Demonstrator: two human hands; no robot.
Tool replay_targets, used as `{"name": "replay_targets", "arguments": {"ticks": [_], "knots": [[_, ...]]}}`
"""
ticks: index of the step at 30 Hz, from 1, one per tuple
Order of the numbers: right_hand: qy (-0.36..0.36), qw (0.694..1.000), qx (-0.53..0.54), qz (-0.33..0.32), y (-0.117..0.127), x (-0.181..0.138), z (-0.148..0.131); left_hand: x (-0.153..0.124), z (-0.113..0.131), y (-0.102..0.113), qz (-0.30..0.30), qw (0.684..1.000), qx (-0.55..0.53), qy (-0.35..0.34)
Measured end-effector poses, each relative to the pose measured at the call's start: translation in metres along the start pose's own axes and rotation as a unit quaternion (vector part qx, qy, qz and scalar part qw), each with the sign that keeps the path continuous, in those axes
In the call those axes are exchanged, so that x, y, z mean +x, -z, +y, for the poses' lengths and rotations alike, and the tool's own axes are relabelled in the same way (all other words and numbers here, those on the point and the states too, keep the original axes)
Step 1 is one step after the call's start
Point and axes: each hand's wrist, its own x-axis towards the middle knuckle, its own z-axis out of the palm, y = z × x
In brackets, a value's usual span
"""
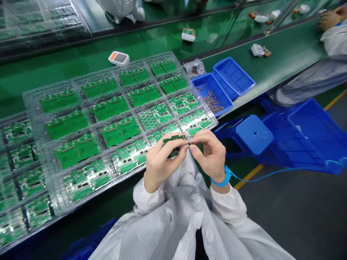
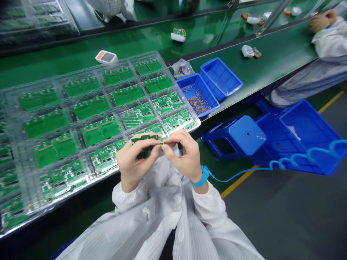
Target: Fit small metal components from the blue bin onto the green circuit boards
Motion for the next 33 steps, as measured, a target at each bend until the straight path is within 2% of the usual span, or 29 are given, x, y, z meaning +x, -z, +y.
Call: {"name": "replay_targets", "arguments": {"ticks": [3, 7, 13, 20, 27, 29, 33], "knots": [[0.029, 1.0, -0.006, -0.002, 0.003, 0.0, 0.001, 0.0, 0.002, 0.001, -0.008, 1.0, -0.009, 0.013], [0.029, 1.0, -0.012, 0.001, 0.005, 0.001, 0.003, 0.0, 0.004, 0.002, -0.026, 0.999, -0.022, 0.034], [0.055, 0.998, -0.02, -0.003, 0.007, -0.002, 0.004, 0.001, 0.002, 0.004, -0.037, 0.998, -0.037, 0.023], [0.125, 0.99, -0.037, -0.054, 0.019, 0.005, 0.006, 0.001, 0.002, 0.005, -0.062, 0.997, -0.033, 0.023], [0.119, 0.987, -0.048, -0.096, 0.034, 0.013, 0.002, 0.002, 0.003, 0.001, -0.089, 0.994, -0.056, 0.018], [0.091, 0.993, -0.013, -0.073, 0.032, 0.011, 0.003, 0.003, 0.004, -0.001, -0.094, 0.993, -0.062, 0.023], [0.026, 0.999, 0.04, 0.014, 0.02, 0.007, 0.005, 0.0, 0.004, -0.008, -0.103, 0.988, -0.104, 0.044]]}}
